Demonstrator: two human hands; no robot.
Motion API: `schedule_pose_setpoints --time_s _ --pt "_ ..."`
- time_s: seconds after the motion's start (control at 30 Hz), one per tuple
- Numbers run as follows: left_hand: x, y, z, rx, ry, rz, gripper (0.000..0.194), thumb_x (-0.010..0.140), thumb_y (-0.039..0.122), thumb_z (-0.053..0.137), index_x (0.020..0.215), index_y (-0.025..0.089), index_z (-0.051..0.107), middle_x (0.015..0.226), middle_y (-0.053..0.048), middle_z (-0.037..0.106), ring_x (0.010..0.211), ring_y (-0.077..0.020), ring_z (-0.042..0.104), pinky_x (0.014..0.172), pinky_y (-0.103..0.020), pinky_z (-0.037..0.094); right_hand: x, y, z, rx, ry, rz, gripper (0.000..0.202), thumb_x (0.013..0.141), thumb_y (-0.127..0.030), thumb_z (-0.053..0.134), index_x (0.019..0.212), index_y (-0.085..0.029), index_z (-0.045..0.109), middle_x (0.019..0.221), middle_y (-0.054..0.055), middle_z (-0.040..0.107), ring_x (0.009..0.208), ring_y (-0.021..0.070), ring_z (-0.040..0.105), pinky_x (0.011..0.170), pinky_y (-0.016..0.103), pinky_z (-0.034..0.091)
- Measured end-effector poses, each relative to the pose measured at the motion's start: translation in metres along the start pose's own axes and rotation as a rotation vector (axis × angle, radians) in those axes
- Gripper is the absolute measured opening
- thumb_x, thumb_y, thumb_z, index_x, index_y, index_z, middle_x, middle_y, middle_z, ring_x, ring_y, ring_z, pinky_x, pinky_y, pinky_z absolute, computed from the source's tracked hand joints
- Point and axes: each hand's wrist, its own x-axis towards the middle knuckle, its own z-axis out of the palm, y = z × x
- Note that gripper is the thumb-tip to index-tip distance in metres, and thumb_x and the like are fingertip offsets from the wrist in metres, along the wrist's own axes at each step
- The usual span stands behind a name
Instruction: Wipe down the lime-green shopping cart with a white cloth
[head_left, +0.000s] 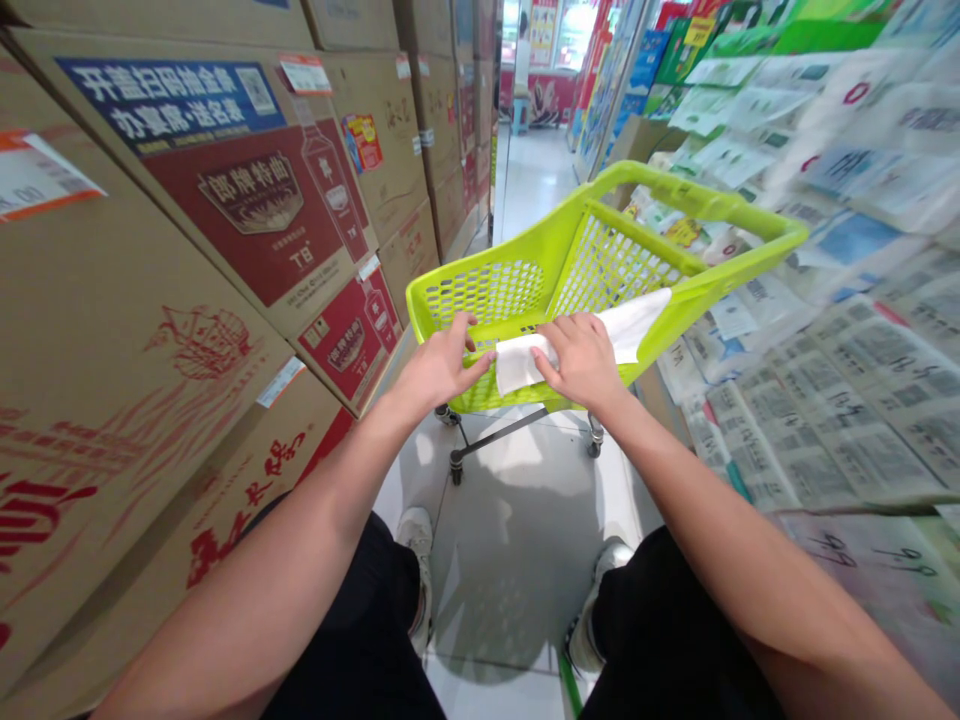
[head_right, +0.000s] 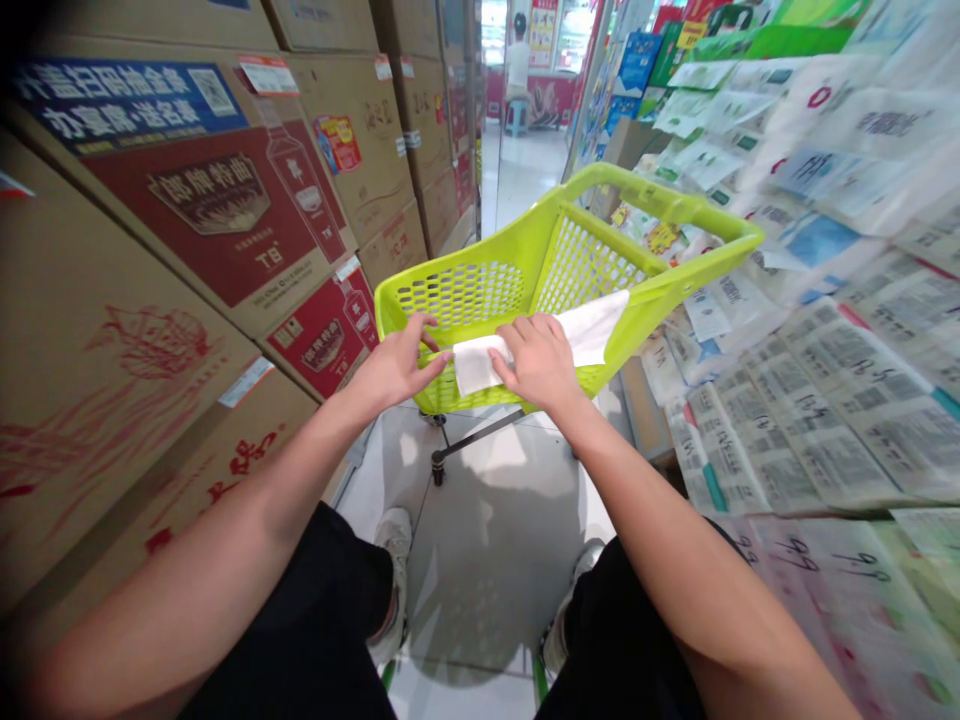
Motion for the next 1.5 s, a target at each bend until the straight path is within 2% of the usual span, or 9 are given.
schedule_pose_setpoints --time_s 0.2,0.33,0.5,0.63,0.8,1.07,1.2,1.33,1.5 --pt "-0.001 0.008 -0.001 0.069 -0.115 0.058 0.054 0.102 0.052 0.049 0.143 0.018 0.045 0.125 -0.012 0.074 0.109 -0.0323 0.073 0.094 -0.047 0.058 0.000 0.062 -0.003 -0.139 0.133 0.238 0.041 0.107 -0.045 0.039 0.097 -0.020 0.070 0.098 0.014 0.064 0.103 0.0345 0.051 0.104 0.053 0.036" --pt "-0.002 0.017 0.008 0.236 -0.069 0.137 0.057 0.103 0.051 0.048 0.149 0.019 0.045 0.142 -0.014 0.066 0.122 -0.0333 0.069 0.101 -0.048 0.054 -0.003 0.034 0.003 -0.057 0.123 0.173 0.037 0.106 -0.045 0.043 0.105 -0.020 0.070 0.106 0.014 0.066 0.109 0.0349 0.051 0.116 0.057 0.031" --pt "-0.001 0.019 0.009 0.349 -0.059 0.133 0.060 0.105 0.056 0.047 0.158 0.028 0.043 0.139 -0.009 0.067 0.107 -0.0289 0.074 0.089 -0.042 0.056 -0.007 -0.018 0.003 0.100 0.089 0.013 0.043 0.104 -0.049 0.050 0.127 -0.017 0.065 0.120 0.015 0.066 0.120 0.0344 0.050 0.120 0.054 0.029" --pt "-0.003 0.018 0.002 0.362 -0.093 0.151 0.058 0.107 0.057 0.043 0.157 0.029 0.047 0.134 -0.007 0.070 0.106 -0.0288 0.074 0.088 -0.041 0.056 -0.002 0.002 -0.006 0.027 0.012 -0.024 0.041 0.106 -0.050 0.045 0.120 -0.018 0.068 0.110 0.013 0.067 0.108 0.0323 0.053 0.107 0.049 0.038" --pt "-0.007 0.022 0.003 0.268 -0.119 0.174 0.063 0.107 0.055 0.042 0.160 0.020 0.041 0.147 -0.012 0.065 0.120 -0.0320 0.070 0.100 -0.047 0.054 0.001 0.048 -0.013 -0.129 0.059 0.208 0.040 0.108 -0.044 0.040 0.098 -0.020 0.070 0.095 0.014 0.065 0.100 0.0335 0.051 0.100 0.050 0.039" --pt "-0.006 0.028 0.014 0.209 -0.066 0.191 0.068 0.106 0.057 0.042 0.161 0.017 0.037 0.152 -0.016 0.059 0.131 -0.0336 0.065 0.104 -0.050 0.054 -0.003 -0.028 -0.007 0.203 -0.017 -0.144 0.040 0.105 -0.044 0.049 0.131 -0.017 0.064 0.120 0.013 0.067 0.113 0.0318 0.052 0.109 0.048 0.037" --pt "-0.006 0.025 0.007 0.218 -0.117 0.196 0.063 0.107 0.058 0.039 0.157 0.020 0.044 0.149 -0.012 0.064 0.125 -0.0313 0.069 0.103 -0.047 0.055 0.001 0.022 -0.013 0.036 -0.024 0.012 0.039 0.108 -0.044 0.040 0.103 -0.019 0.070 0.096 0.013 0.068 0.095 0.0314 0.054 0.093 0.047 0.041" --pt "-0.005 0.025 0.009 0.224 -0.134 0.216 0.058 0.108 0.054 0.038 0.154 0.021 0.048 0.146 -0.012 0.066 0.124 -0.0309 0.069 0.101 -0.046 0.056 0.000 0.064 -0.009 -0.081 0.109 0.166 0.036 0.106 -0.039 0.041 0.092 -0.021 0.069 0.090 0.013 0.066 0.096 0.0332 0.052 0.095 0.050 0.040" --pt "-0.003 0.019 0.016 0.157 -0.031 0.181 0.078 0.104 0.060 0.044 0.167 0.019 0.023 0.157 -0.018 0.054 0.130 -0.0336 0.066 0.103 -0.048 0.055 -0.005 0.010 0.000 0.061 0.101 0.069 0.039 0.106 -0.048 0.044 0.107 -0.019 0.070 0.101 0.013 0.068 0.104 0.0332 0.052 0.099 0.049 0.041"
